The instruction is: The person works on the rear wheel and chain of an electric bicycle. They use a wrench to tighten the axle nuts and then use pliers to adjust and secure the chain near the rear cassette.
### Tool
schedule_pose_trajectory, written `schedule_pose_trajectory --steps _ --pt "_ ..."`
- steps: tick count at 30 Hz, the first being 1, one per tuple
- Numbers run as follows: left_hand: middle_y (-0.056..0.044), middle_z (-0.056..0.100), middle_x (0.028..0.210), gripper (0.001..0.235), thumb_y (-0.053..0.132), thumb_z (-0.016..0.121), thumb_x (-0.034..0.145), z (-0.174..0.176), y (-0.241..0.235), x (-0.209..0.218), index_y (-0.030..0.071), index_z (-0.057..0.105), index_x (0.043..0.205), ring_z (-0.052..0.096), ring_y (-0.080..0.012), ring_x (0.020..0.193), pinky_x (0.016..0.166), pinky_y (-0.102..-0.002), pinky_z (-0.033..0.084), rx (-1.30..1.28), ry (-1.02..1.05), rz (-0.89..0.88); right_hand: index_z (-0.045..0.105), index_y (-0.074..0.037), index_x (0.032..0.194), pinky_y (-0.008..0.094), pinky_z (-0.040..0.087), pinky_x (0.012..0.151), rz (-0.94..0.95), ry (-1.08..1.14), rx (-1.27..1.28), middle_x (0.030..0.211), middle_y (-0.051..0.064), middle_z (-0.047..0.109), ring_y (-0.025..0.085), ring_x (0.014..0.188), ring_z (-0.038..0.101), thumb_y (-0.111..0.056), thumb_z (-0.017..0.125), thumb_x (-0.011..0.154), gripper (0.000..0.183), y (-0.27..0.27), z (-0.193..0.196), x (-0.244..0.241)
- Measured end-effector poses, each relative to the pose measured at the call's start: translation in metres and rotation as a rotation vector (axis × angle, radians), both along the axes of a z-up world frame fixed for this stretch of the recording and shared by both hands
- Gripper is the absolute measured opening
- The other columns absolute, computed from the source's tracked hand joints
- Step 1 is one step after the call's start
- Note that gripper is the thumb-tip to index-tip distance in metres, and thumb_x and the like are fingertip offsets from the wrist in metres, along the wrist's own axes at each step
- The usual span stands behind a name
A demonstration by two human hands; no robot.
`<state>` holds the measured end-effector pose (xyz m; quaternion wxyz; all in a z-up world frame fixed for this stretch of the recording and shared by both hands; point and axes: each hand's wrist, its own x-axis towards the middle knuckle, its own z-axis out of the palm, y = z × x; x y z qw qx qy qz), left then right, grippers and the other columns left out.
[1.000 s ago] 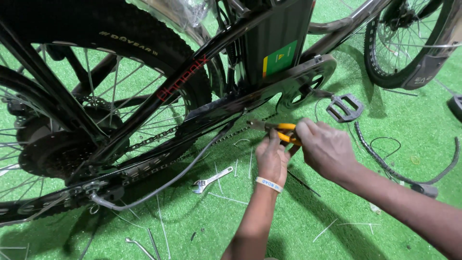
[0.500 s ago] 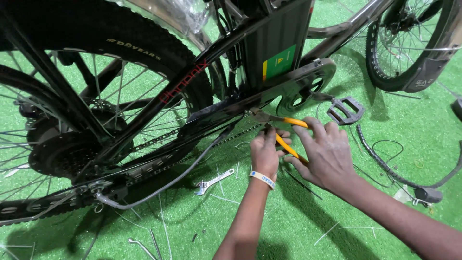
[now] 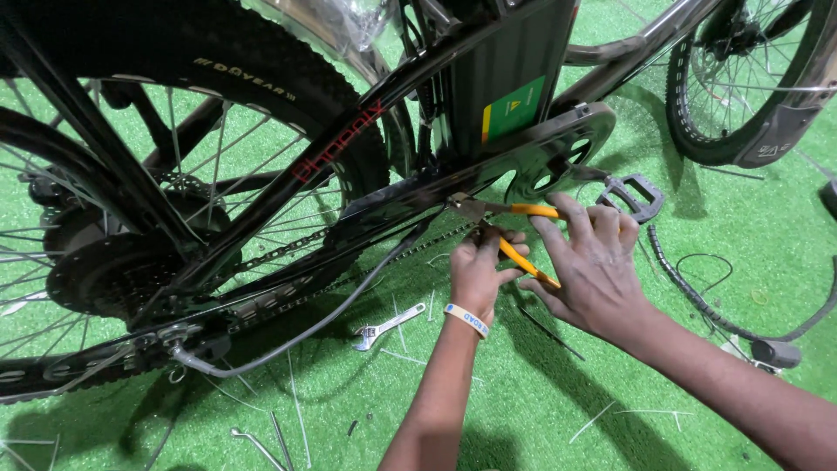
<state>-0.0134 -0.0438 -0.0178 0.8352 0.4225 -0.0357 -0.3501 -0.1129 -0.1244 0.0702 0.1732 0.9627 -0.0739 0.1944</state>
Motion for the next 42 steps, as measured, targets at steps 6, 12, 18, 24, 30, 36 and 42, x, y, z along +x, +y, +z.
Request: schedule_pose_trajectory --steps 6,12,18,24,30,36,42 --pt "-0.019 0.069 0.102 0.021 0.014 0.043 0.1 0.004 0.008 0.004 0.001 0.059 0.099 0.07 -0.0232 0.086 0.064 -0.039 0.062 0.002 0.001 -0.05 0.054 -0.012 0.122 0.046 0.019 0.089 0.005 0.003 -0.05 0.14 0.013 0.04 0.029 0.101 0.032 -0.037 0.083 0.047 0.084 0.004 -0.002 0.002" --pt "-0.018 0.069 0.102 0.02 0.014 0.042 0.101 0.001 0.009 0.006 0.002 0.058 0.1 0.071 -0.024 0.085 0.061 -0.038 0.062 -0.024 0.003 -0.056 0.055 -0.007 0.119 0.05 0.014 0.097 0.088 -0.056 -0.05 0.144 0.019 0.037 0.033 0.108 0.029 -0.041 0.08 0.051 0.081 0.009 0.004 0.003" --pt "-0.018 0.07 0.1 0.022 0.014 0.043 0.101 0.001 0.01 0.008 0.002 0.06 0.096 0.071 -0.0226 0.085 0.06 -0.035 0.062 -0.025 -0.007 -0.063 0.054 -0.007 0.12 0.051 0.014 0.099 0.045 -0.018 -0.026 0.142 0.018 0.038 0.032 0.108 0.03 -0.044 0.081 0.049 0.084 0.012 0.002 0.006" --pt "-0.018 0.07 0.1 0.023 0.017 0.045 0.101 -0.003 0.006 0.008 0.002 0.061 0.096 0.071 -0.0237 0.086 0.061 -0.037 0.062 -0.039 0.02 -0.051 0.048 -0.011 0.127 0.052 0.017 0.093 0.016 0.033 0.019 0.139 0.014 0.038 0.032 0.106 0.033 -0.035 0.083 0.046 0.091 -0.001 -0.009 0.005" --pt "-0.019 0.069 0.101 0.019 0.014 0.045 0.101 -0.009 0.001 0.006 0.002 0.059 0.096 0.071 -0.0236 0.085 0.06 -0.037 0.061 -0.074 0.059 -0.049 0.051 -0.013 0.123 0.045 0.023 0.087 0.022 0.041 -0.043 0.133 0.01 0.044 0.028 0.1 0.039 -0.034 0.078 0.052 0.079 -0.002 -0.007 0.004" --pt "-0.02 0.07 0.099 0.019 0.014 0.045 0.101 -0.007 0.001 0.005 0.003 0.059 0.094 0.072 -0.0241 0.083 0.059 -0.036 0.062 -0.073 0.039 -0.041 0.051 -0.012 0.123 0.047 0.023 0.087 0.007 0.052 -0.019 0.132 0.01 0.046 0.03 0.101 0.041 -0.036 0.077 0.051 0.081 -0.009 -0.008 0.007" --pt "-0.021 0.07 0.098 0.019 0.016 0.047 0.101 -0.002 0.001 0.004 0.002 0.057 0.095 0.072 -0.0249 0.082 0.058 -0.037 0.062 -0.047 0.051 -0.019 0.049 -0.007 0.122 0.051 0.017 0.096 0.089 0.042 0.007 0.14 0.016 0.042 0.033 0.105 0.038 -0.035 0.074 0.051 0.081 -0.012 -0.004 0.011"
